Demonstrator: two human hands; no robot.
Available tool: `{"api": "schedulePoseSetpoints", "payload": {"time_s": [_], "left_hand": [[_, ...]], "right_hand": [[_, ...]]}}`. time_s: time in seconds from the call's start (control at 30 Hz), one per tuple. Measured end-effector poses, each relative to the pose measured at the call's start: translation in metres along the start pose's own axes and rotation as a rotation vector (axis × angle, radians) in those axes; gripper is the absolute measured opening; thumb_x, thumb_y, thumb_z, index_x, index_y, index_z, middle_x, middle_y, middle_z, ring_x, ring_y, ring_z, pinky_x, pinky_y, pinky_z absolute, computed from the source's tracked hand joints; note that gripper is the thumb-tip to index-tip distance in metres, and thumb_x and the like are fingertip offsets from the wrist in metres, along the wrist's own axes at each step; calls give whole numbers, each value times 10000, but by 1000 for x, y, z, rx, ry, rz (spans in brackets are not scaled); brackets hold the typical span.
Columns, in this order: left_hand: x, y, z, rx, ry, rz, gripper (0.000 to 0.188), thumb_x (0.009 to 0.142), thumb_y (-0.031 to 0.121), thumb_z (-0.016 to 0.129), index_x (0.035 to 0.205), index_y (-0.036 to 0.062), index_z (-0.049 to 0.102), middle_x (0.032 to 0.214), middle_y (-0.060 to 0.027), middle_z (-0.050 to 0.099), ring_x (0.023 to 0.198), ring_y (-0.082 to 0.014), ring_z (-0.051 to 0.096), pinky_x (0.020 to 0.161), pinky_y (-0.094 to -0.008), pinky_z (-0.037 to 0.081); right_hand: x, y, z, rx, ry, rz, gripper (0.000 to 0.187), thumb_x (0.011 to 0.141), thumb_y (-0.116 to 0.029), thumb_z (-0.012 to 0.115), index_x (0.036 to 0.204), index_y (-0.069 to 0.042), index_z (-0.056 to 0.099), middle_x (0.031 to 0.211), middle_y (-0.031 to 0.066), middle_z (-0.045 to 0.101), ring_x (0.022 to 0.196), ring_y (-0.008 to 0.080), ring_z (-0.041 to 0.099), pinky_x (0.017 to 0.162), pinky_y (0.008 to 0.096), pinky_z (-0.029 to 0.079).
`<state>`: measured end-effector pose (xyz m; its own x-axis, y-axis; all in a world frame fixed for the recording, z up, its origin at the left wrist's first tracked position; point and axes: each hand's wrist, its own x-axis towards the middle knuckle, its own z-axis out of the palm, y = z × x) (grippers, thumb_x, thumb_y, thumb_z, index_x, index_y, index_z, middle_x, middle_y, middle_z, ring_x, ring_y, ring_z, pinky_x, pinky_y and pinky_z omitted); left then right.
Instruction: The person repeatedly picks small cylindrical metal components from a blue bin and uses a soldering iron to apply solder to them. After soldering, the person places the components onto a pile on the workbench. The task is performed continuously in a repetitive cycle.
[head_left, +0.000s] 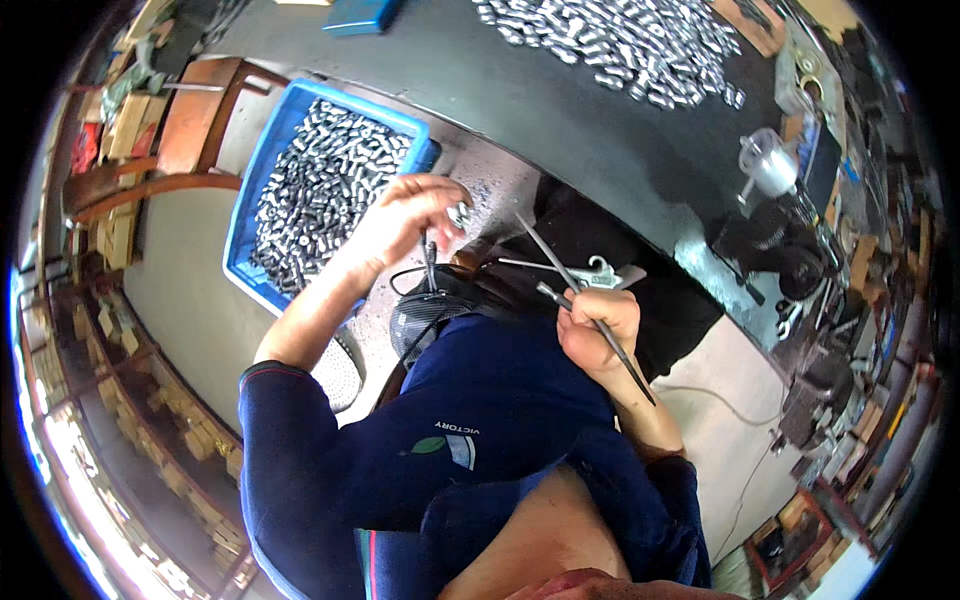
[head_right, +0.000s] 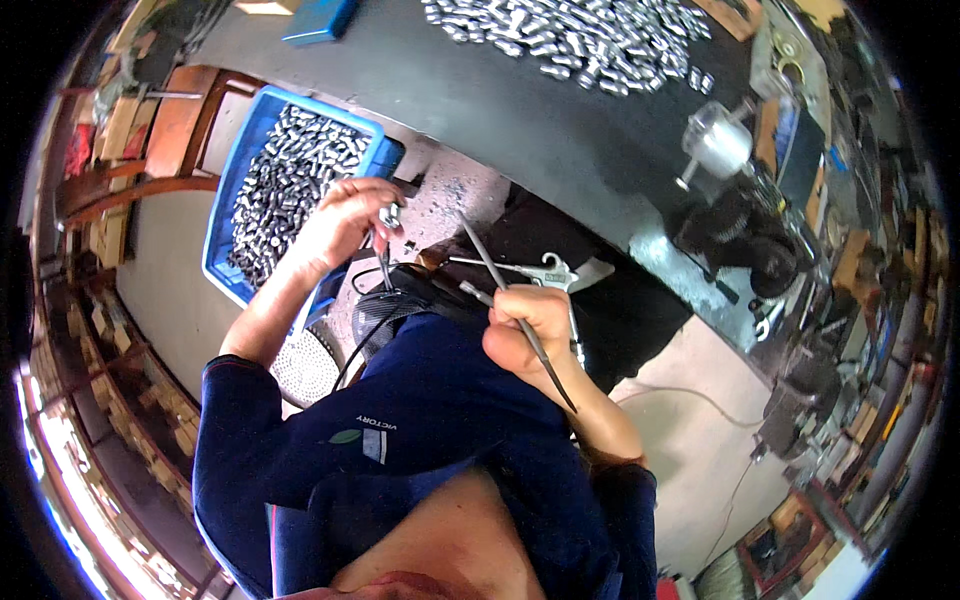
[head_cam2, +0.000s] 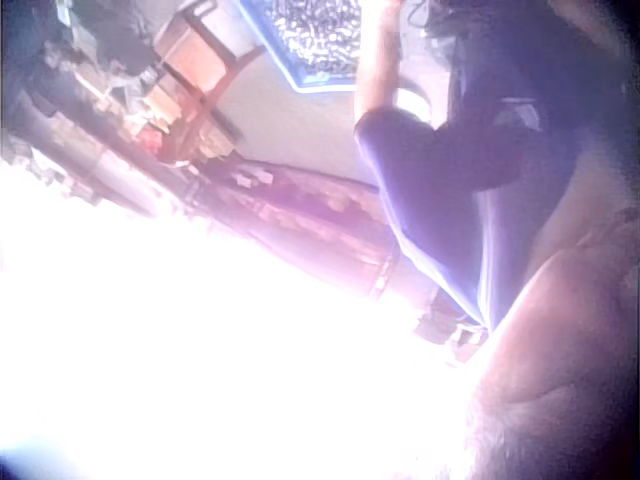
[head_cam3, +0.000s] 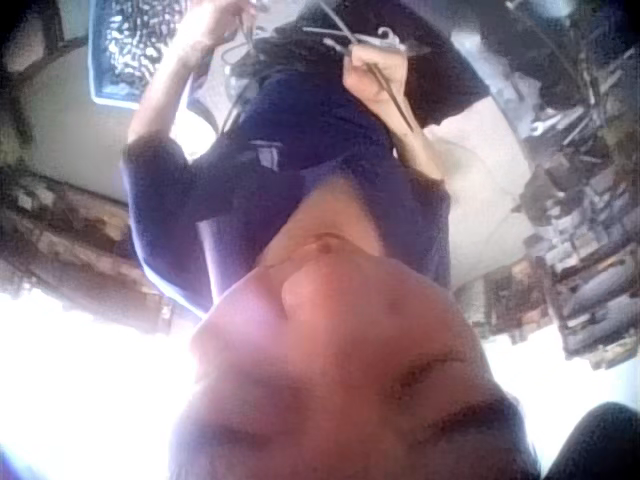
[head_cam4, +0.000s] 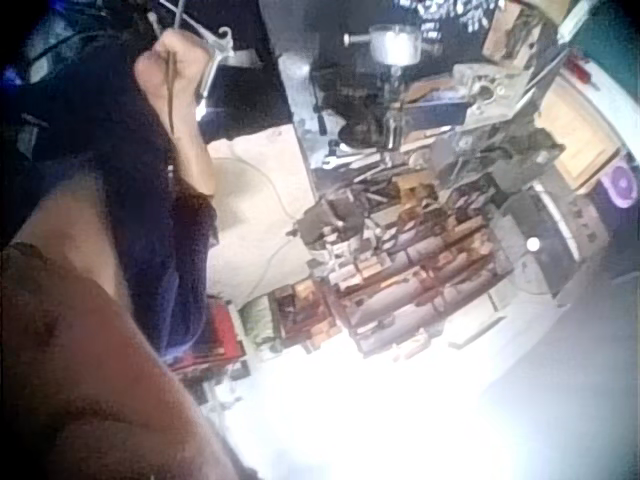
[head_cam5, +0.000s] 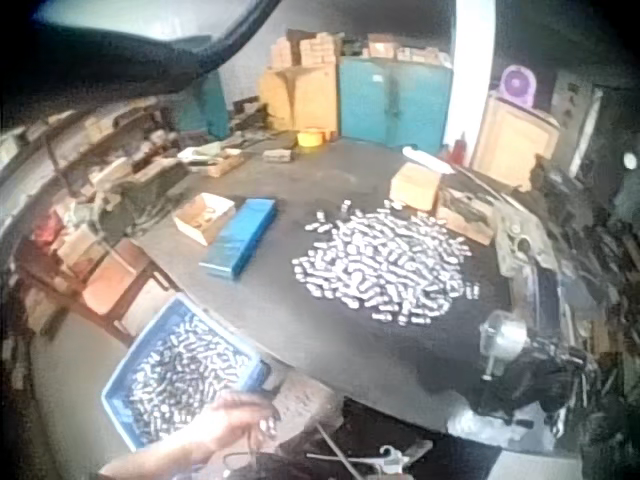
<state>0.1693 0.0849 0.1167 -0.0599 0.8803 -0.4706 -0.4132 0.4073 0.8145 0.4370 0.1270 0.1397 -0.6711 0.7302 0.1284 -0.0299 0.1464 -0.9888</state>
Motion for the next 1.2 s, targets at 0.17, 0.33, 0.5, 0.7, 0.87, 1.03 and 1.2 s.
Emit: {"api": "schedulePoseSetpoints", "payload": {"time_s": [0.17,0.33,0.5,0.7,0.87,1.03,1.2], "left_hand": [[14,-29,33,-190,-171,-171,258,884,261,591,914,5,582,544,-98,566,438,-203,552,581,-314,503],[17,-38,39,-202,-208,-103,319,880,316,586,911,-1,575,599,-77,568,454,-178,557,478,-264,477],[14,-26,49,3,-210,-13,244,887,220,602,906,-22,571,603,-78,589,506,-151,582,536,-255,493],[10,-8,67,261,-232,136,154,811,16,664,929,-37,579,757,-62,617,653,-100,607,600,-214,504],[11,-10,68,279,-287,231,208,788,-31,668,978,-39,584,917,-68,623,797,-101,613,691,-214,507],[9,-5,74,340,-287,175,210,816,39,657,1006,-15,588,907,-52,640,751,-77,589,591,-196,478],[11,-12,76,236,-356,122,159,845,75,645,944,-44,607,757,-61,636,663,-96,620,598,-211,490]], "right_hand": [[5,8,-4,-63,64,-24,317,640,9,548,532,-41,254,479,26,281,409,102,291,405,265,229],[10,19,-10,23,29,-1,360,661,-138,604,533,-41,281,492,29,302,426,114,314,420,274,228],[16,22,-9,-51,-18,0,335,681,-184,612,572,-25,339,516,81,306,449,195,331,442,318,257],[15,24,-8,-113,9,-6,421,710,-289,643,548,-29,355,500,61,329,444,165,352,440,309,252],[8,35,-7,-14,48,37,482,736,-361,645,548,-32,347,503,48,326,452,143,342,438,298,249],[7,32,-5,-33,87,-9,518,775,-398,631,561,-33,333,519,46,289,468,152,324,444,309,244],[2,37,-4,124,82,103,287,731,-107,546,534,-31,351,497,35,364,463,95,383,439,264,277]]}}
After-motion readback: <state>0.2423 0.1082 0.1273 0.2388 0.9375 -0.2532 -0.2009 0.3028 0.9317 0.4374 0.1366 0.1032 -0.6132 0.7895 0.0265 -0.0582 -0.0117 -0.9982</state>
